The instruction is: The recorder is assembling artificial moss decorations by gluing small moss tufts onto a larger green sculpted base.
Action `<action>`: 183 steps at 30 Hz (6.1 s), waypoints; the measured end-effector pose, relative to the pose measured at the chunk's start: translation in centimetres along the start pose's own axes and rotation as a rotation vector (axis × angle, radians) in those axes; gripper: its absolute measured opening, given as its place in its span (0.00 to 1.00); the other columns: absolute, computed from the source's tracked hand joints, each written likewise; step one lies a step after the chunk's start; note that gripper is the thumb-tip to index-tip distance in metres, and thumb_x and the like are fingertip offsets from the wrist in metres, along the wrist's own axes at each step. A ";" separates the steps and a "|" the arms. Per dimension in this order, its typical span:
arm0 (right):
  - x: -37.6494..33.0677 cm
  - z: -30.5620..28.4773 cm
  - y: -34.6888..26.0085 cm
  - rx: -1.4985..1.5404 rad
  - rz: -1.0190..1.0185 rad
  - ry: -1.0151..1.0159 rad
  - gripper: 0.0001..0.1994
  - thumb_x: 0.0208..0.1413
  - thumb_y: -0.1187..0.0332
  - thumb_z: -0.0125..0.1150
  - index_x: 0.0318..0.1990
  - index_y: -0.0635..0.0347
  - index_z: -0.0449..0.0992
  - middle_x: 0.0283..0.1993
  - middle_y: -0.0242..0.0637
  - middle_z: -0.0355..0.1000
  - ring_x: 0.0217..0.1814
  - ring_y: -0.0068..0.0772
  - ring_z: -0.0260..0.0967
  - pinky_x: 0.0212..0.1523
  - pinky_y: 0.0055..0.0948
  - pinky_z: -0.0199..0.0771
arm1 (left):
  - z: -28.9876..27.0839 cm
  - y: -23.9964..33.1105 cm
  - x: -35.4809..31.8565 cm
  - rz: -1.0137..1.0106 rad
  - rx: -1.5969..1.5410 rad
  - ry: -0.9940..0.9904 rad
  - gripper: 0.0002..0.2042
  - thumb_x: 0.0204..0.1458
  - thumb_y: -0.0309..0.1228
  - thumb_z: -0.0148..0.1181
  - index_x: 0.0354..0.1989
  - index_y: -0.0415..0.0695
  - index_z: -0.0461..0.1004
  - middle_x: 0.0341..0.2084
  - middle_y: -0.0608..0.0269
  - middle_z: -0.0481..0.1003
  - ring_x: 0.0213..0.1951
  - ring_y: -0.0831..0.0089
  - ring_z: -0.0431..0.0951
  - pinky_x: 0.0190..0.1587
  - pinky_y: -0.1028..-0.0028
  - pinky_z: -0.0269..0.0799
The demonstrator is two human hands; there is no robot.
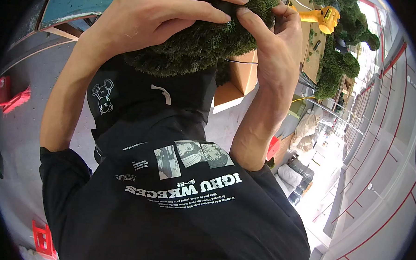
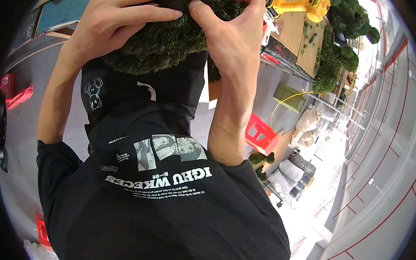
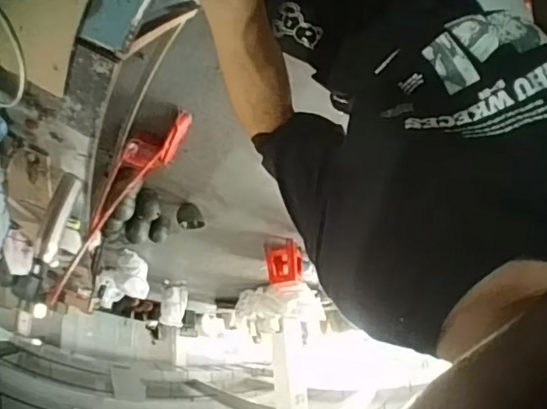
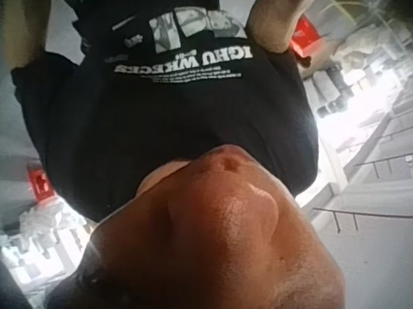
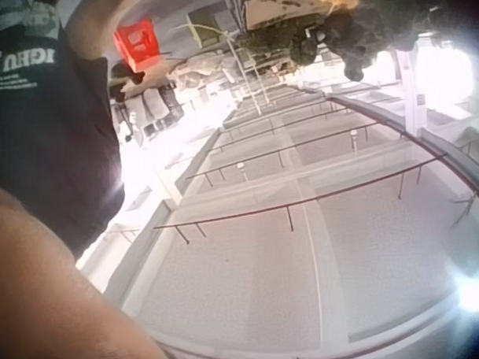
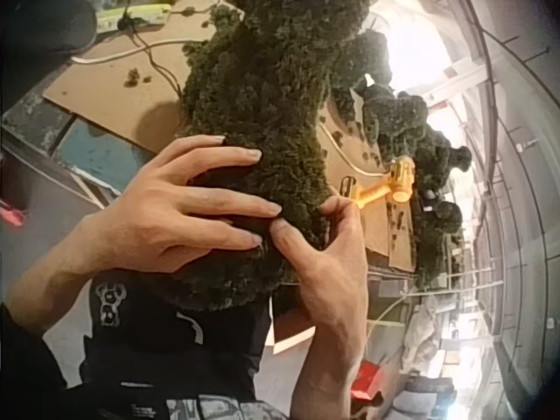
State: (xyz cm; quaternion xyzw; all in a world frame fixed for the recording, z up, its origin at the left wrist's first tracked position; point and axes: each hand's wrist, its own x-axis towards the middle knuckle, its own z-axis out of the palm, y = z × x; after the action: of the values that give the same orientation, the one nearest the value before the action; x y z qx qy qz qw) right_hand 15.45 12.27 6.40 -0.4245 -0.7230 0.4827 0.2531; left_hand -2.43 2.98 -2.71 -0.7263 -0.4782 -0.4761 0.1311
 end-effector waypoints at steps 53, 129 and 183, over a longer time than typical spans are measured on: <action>0.0 -1.9 -1.3 -0.126 -0.040 -0.083 0.22 0.56 0.67 0.71 0.50 0.61 0.63 0.47 0.38 0.69 0.49 0.26 0.66 0.50 0.26 0.70 | -0.6 1.6 1.0 -0.054 0.123 -0.172 0.14 0.53 0.28 0.68 0.48 0.57 0.83 0.60 0.72 0.75 0.68 0.59 0.66 0.71 0.49 0.59; 3.7 -2.4 -3.4 -0.081 0.262 -0.300 0.57 0.43 0.67 0.79 0.75 0.76 0.44 0.68 0.55 0.63 0.69 0.43 0.64 0.71 0.39 0.63 | 3.2 1.1 -0.2 -0.130 -0.027 0.141 0.07 0.56 0.39 0.65 0.40 0.57 0.86 0.51 0.75 0.81 0.62 0.60 0.73 0.69 0.47 0.61; 0.4 -2.4 -1.6 -0.969 -0.656 -0.160 0.07 0.54 0.74 0.73 0.39 0.61 0.82 0.32 0.33 0.72 0.33 0.24 0.71 0.35 0.24 0.70 | 1.7 0.5 0.1 0.006 0.053 0.097 0.13 0.55 0.27 0.63 0.40 0.66 0.84 0.58 0.74 0.77 0.65 0.61 0.70 0.69 0.51 0.60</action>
State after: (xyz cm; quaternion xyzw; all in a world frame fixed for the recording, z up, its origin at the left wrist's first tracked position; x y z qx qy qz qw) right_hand 16.53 13.45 8.83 -0.2084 -0.9714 0.0242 0.1110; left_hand -1.07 3.87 -3.34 -0.6999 -0.4817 -0.4975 0.1747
